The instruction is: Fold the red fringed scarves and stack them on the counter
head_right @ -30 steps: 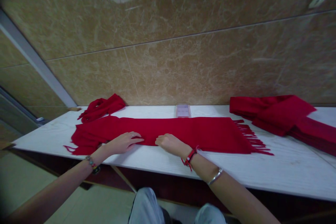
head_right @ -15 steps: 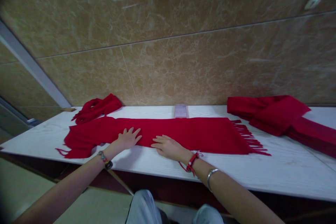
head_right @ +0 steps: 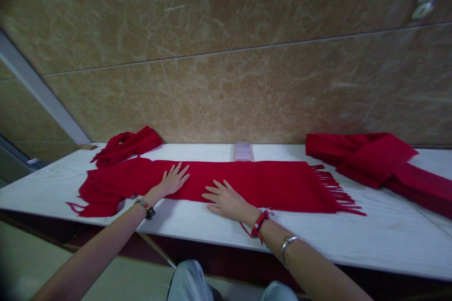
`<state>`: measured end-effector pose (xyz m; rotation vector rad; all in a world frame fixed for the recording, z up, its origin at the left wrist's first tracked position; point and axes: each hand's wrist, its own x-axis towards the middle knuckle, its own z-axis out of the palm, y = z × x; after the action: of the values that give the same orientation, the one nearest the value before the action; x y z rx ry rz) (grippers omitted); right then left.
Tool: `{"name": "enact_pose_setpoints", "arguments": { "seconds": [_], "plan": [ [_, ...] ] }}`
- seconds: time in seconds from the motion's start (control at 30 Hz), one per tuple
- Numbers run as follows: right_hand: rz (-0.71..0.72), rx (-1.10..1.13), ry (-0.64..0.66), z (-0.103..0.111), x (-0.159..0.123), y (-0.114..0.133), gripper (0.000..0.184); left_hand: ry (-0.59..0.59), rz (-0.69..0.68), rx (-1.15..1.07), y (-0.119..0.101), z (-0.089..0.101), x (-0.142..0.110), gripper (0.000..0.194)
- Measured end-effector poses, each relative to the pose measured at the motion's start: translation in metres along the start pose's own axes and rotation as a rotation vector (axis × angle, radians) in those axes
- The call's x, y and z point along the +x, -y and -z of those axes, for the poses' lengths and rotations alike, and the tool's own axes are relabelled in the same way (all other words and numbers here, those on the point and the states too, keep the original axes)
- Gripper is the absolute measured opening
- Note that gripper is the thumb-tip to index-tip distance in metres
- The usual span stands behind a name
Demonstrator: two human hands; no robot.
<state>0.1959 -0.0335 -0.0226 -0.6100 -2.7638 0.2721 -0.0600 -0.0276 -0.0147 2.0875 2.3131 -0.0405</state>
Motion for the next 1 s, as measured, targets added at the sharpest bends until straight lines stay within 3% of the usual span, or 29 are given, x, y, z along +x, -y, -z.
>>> {"name": "enact_pose_setpoints", "arguments": {
  "seconds": [0.1,0.2,0.4,0.57,0.73,0.87,1.0],
  "plan": [
    [-0.082,-0.032,-0.029,-0.001,0.001,0.000,0.047,-0.090,-0.169,-0.014,-0.004,-0.003,-0.010,0.048],
    [-0.099,-0.063,-0.004,-0.004,0.000,-0.001,0.046,-0.064,-0.260,-0.014,-0.007,-0.008,-0.012,0.047],
    [-0.121,-0.018,0.056,0.001,0.008,-0.004,0.049,-0.113,-0.137,0.006,-0.007,-0.015,-0.008,0.050],
    [-0.244,-0.051,-0.062,0.001,0.063,-0.007,0.052,-0.153,-0.105,0.005,-0.005,-0.013,-0.006,0.058],
    [-0.355,-0.062,-0.023,-0.023,0.103,-0.013,0.055,-0.207,0.000,-0.009,0.002,-0.011,0.002,0.050],
    [-0.380,-0.104,-0.029,-0.027,0.087,-0.024,0.054,-0.130,0.114,-0.021,0.004,-0.012,0.006,0.059],
    [-0.370,-0.163,-0.013,-0.013,0.042,-0.038,0.056,-0.099,0.126,-0.044,0.005,-0.012,0.008,0.062]
  ]
}}
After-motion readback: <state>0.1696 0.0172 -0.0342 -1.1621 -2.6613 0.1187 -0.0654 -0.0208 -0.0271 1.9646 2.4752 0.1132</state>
